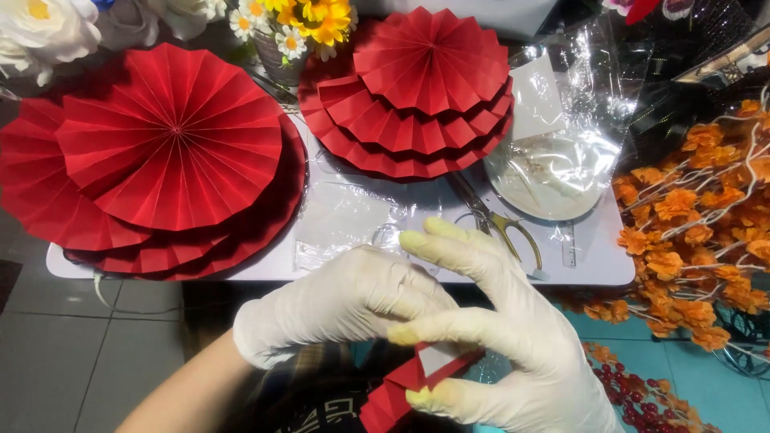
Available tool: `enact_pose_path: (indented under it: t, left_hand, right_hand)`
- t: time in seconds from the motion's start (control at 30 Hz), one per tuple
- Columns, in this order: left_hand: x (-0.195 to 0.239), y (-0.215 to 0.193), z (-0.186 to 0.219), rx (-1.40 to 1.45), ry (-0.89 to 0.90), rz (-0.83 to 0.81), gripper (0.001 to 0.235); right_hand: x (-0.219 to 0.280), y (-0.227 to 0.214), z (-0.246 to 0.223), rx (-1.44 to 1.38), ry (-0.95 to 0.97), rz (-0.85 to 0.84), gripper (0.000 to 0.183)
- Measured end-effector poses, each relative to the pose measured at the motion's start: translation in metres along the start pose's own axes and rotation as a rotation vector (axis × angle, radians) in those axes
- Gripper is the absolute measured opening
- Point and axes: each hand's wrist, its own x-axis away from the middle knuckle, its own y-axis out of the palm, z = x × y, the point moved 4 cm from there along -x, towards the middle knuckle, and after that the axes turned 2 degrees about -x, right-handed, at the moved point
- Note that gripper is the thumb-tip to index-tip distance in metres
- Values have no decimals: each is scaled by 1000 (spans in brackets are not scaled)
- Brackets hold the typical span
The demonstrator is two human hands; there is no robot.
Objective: Assembling decorative red paper fans by folding paper and joining sections with adhesive.
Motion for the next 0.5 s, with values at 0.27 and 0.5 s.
enact_pose_path:
  t: [0.27,0.5]
  left_hand:
    - [23,-27,22,-169,-107,452,31]
    - [31,2,23,-401,-25,668,44]
  right_hand:
    - [0,1,8,29,233,318,33]
    - [-6,7,6,270,83,364,31]
